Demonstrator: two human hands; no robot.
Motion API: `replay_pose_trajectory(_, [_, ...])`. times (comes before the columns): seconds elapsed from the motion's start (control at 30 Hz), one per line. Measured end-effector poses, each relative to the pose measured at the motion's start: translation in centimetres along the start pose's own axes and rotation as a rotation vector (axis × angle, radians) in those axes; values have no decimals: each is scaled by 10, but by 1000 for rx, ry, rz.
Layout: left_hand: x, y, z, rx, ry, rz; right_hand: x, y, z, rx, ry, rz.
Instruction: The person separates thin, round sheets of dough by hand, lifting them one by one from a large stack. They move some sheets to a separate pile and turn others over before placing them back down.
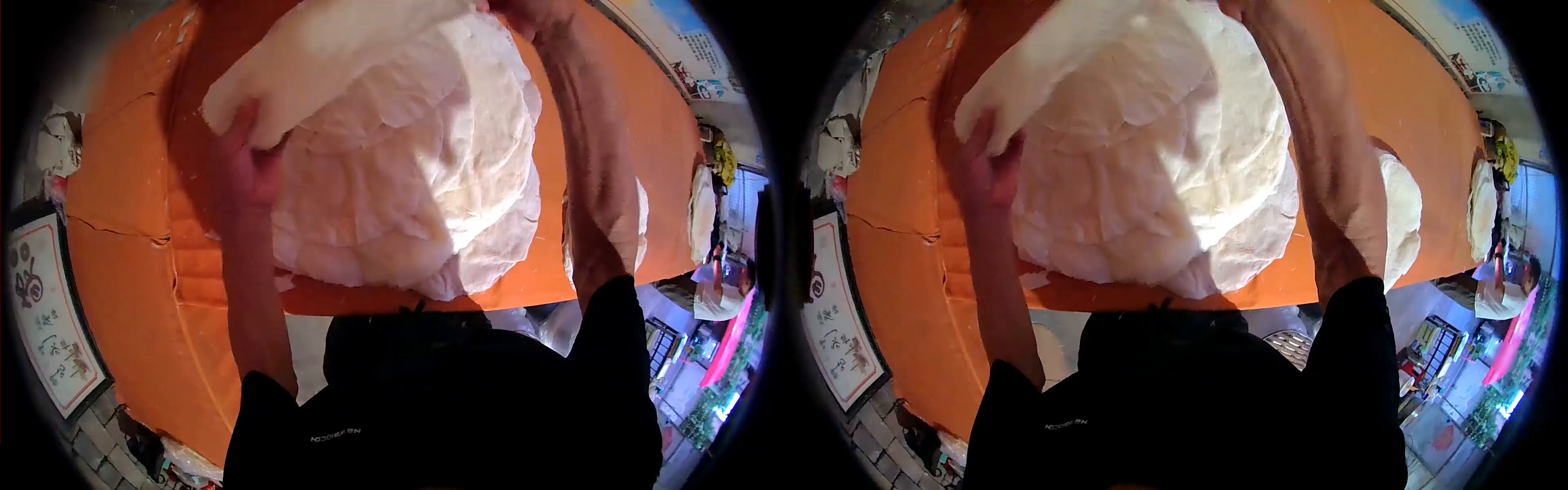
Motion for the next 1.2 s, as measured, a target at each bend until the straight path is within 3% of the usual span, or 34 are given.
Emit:
replay_pose_trajectory(0.07, [-55,19,-28,37,102,60,69,-18,19,-375,-43,-433])
replay_pose_trajectory(0.1, [-89,35,-33,75,206,113,154,29,-2,32,-354,100])
replay_pose_trajectory(0.13, [-104,46,-33,78,205,110,203,39,9,16,-539,184])
replay_pose_trajectory(0.17, [-126,53,-31,70,310,48,229,40,22,142,-592,134])
replay_pose_trajectory(0.2, [-139,50,-25,64,419,-18,234,37,27,135,-586,109])
replay_pose_trajectory(0.27, [-135,50,-26,108,380,-37,244,40,19,110,-574,173])
replay_pose_trajectory(0.33, [-116,42,-29,149,339,-53,215,39,-6,31,-510,326])
replay_pose_trajectory(0.37, [-97,31,-38,117,262,-81,161,16,-31,-222,31,635])
replay_pose_trajectory(0.43, [-68,13,-51,85,182,-106,141,41,-71,43,13,511])
replay_pose_trajectory(0.5, [-45,-6,-59,-23,100,-33,191,72,-100,98,13,401])
replay_pose_trajectory(0.53, [-47,0,-64,-24,95,-29,161,61,-90,154,17,292])
replay_pose_trajectory(0.57, [-64,19,-69,62,167,-59,119,35,-36,-205,190,365])
replay_pose_trajectory(0.63, [-98,48,-67,161,242,-87,223,57,-32,130,-266,213])
replay_pose_trajectory(0.7, [-143,59,-53,187,397,-150,266,60,-14,65,-291,298])
replay_pose_trajectory(0.77, [-139,55,-51,170,351,-139,285,70,-9,195,-348,288])
replay_pose_trajectory(0.87, [-130,47,-38,142,307,-139,278,69,-5,311,-441,111])
replay_pose_trajectory(1.0, [-132,52,-18,45,346,-132,256,57,-1,300,-525,-41])
replay_pose_trajectory(1.07, [-145,59,-3,33,391,-98,256,17,4,-63,-588,-229])
replay_pose_trajectory(1.1, [-150,58,2,16,428,-62,248,7,-1,-63,-587,-230])
replay_pose_trajectory(1.2, [-160,44,22,16,520,42,174,-22,-41,-14,-294,-204])
Point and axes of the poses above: each hand's wrist, its own z-axis away from the middle knuckle, its own y-axis out of the back of the hand, x = y × z, the point moved 10 cm from there along -z, towards the middle knuckle, and after that the axes turned 4 degrees about y, right-handed, at the moved point
